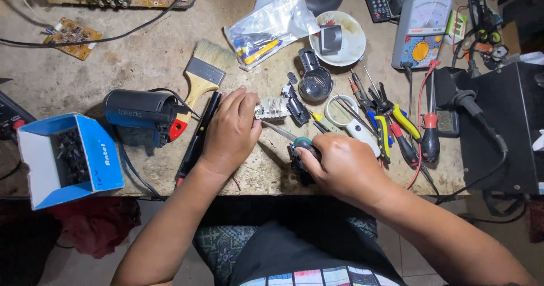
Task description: Disassembling and inspecting electronic components on a workbench using pliers and a soldering iron.
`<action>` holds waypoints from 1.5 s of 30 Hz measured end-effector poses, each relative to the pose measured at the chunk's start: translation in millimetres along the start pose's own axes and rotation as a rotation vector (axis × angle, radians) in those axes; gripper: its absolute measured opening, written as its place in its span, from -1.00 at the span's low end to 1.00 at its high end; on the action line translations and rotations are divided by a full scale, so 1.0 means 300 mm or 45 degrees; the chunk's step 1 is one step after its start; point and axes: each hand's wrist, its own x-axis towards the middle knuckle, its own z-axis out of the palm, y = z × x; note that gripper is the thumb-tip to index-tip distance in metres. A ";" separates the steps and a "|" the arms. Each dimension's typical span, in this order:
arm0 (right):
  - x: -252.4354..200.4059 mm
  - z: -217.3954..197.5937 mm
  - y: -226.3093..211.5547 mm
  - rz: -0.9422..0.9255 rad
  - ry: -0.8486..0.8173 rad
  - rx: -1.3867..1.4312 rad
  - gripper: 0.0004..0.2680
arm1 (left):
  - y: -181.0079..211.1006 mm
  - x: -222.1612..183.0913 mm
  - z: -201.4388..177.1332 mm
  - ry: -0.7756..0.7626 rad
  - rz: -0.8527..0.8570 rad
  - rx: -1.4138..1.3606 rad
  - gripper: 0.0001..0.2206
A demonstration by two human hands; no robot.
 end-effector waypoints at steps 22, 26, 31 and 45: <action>0.086 0.038 0.068 -0.945 0.943 -0.823 -0.92 | -0.035 0.043 -0.063 -0.004 0.006 -0.119 -0.67; 0.091 0.021 0.056 -0.963 0.954 -0.847 -0.92 | -0.026 0.011 -0.043 0.139 0.066 -0.019 -0.70; 0.092 0.003 0.036 -0.975 0.971 -0.848 -0.91 | 0.005 -0.014 -0.009 0.276 0.098 -0.057 -0.84; 0.101 0.030 0.036 -1.063 1.005 -0.850 -0.91 | 0.055 0.003 -0.039 0.395 0.076 -0.015 -0.90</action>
